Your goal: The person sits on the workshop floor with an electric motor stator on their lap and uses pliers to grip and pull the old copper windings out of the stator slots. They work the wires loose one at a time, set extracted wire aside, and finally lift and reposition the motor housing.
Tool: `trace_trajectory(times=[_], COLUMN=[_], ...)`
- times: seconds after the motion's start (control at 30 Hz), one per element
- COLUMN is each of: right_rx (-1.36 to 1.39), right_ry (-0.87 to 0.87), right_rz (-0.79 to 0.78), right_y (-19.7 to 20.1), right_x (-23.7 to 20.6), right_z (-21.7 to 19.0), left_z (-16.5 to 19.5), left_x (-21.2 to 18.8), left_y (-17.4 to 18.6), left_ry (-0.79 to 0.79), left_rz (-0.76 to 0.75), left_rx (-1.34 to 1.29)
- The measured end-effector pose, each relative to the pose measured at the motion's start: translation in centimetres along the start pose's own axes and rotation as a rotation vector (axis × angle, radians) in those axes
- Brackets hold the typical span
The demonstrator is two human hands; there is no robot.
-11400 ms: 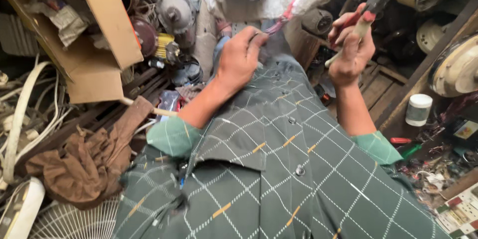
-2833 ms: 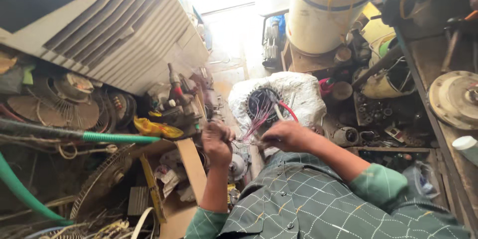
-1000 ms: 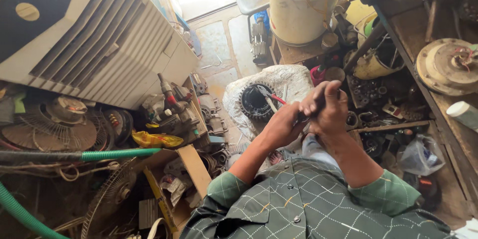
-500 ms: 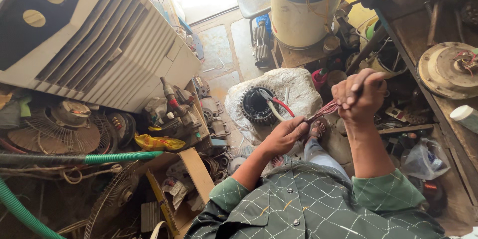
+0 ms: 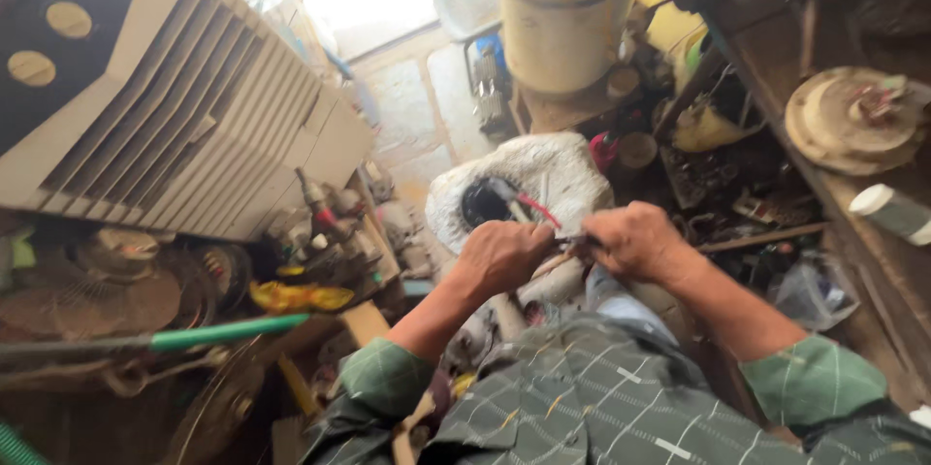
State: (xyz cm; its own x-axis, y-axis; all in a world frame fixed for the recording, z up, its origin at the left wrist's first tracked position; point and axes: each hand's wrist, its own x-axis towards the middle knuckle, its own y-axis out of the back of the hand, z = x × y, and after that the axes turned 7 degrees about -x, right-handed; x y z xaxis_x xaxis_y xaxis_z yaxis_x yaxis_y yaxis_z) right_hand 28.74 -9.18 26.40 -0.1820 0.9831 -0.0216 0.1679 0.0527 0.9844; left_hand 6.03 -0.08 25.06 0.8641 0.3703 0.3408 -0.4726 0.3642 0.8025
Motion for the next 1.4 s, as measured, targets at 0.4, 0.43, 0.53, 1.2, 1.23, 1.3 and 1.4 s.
trace_trajectory(times=[0.4,0.43,0.53,1.2,1.23,1.3,1.4], right_rx=[1.051,0.95,0.953,1.198,1.219,1.432,1.455], right_ry=[-0.182,-0.221,-0.217,-0.17,-0.212,-0.331,-0.355], right_rz=[0.557,0.652,0.694,0.846,0.844,0.643,0.402], right_y=[-0.7,-0.2,1.5,-0.6,-0.9,-1.5,-2.3], right_x=[-6.0,-6.0,-6.7,-11.6,-11.9,-12.3,-12.6], right_z=[-3.5,-3.3,-2.0,2.9,3.3,4.6,7.6], left_z=[3.9,4.3,5.5,12.1,12.4,12.9,13.3], left_x=[1.8,2.2,2.8,9.6,9.8,10.3,11.0], left_y=[-8.3,-8.9,-9.6,-10.2,-10.8,-12.0,-13.8], left_ry=[0.077,0.1,0.168,-0.164,-0.131,-0.073,-0.019], left_rz=[0.276,0.236,0.122,-0.257,-0.275,-0.293,-0.316], left_rx=[-0.765,-0.795,-0.879,-0.165,-0.224,-0.335,-0.25])
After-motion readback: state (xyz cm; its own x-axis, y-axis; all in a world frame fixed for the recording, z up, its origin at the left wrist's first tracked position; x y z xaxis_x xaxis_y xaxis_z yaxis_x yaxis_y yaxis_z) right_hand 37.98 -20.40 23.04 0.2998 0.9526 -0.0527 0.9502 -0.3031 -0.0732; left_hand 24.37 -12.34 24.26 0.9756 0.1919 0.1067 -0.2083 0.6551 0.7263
